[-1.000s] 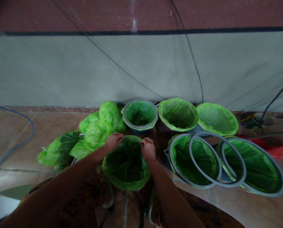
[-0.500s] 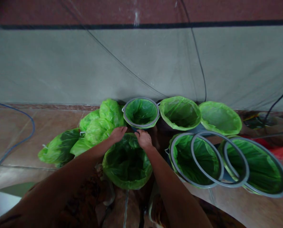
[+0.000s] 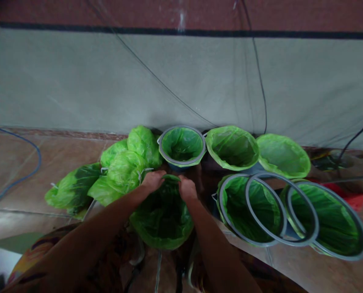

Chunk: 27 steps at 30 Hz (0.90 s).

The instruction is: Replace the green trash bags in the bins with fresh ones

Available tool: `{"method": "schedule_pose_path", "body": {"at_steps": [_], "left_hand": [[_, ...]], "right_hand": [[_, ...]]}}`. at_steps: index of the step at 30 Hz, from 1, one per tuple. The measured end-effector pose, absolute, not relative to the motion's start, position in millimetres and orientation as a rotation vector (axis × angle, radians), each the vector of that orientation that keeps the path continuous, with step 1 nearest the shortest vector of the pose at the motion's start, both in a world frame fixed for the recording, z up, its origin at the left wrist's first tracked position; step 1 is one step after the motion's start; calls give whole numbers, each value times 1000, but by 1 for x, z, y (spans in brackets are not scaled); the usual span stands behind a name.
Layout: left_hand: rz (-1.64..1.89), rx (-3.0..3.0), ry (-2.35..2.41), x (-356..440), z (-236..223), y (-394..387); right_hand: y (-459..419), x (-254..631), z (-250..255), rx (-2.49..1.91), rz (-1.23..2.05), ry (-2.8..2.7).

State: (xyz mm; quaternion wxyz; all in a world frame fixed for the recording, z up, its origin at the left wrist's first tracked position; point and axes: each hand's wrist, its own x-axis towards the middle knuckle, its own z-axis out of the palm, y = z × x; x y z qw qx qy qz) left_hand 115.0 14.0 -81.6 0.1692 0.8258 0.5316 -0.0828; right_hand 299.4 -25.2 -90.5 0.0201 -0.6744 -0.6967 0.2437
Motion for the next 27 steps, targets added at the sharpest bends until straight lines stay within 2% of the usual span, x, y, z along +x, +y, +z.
{"method": "schedule_pose_path", "body": {"at_steps": [6,11,14,17,23,27], "left_hand": [[21,2314,1635,116,-77,7],[57,2162,1703,114,-69,18],[-11,2060,1697,122,-66,28],[-70,1985,1692,130,-66,32],[346,2270,1569,127,-70,25],[350,2333,1448,130,-74,24]], "right_hand": [[-70,305,-98,-2432,639,-1565],[-83,305,-94,-2302,519,-1324],[-60,307,-87,-2186,457,-1326],[-27,311,-81,-2101,570,-1464],[-5,305,-88,-1832,614,-1761],[-11,299,-97,-1847,602,-1783]]}}
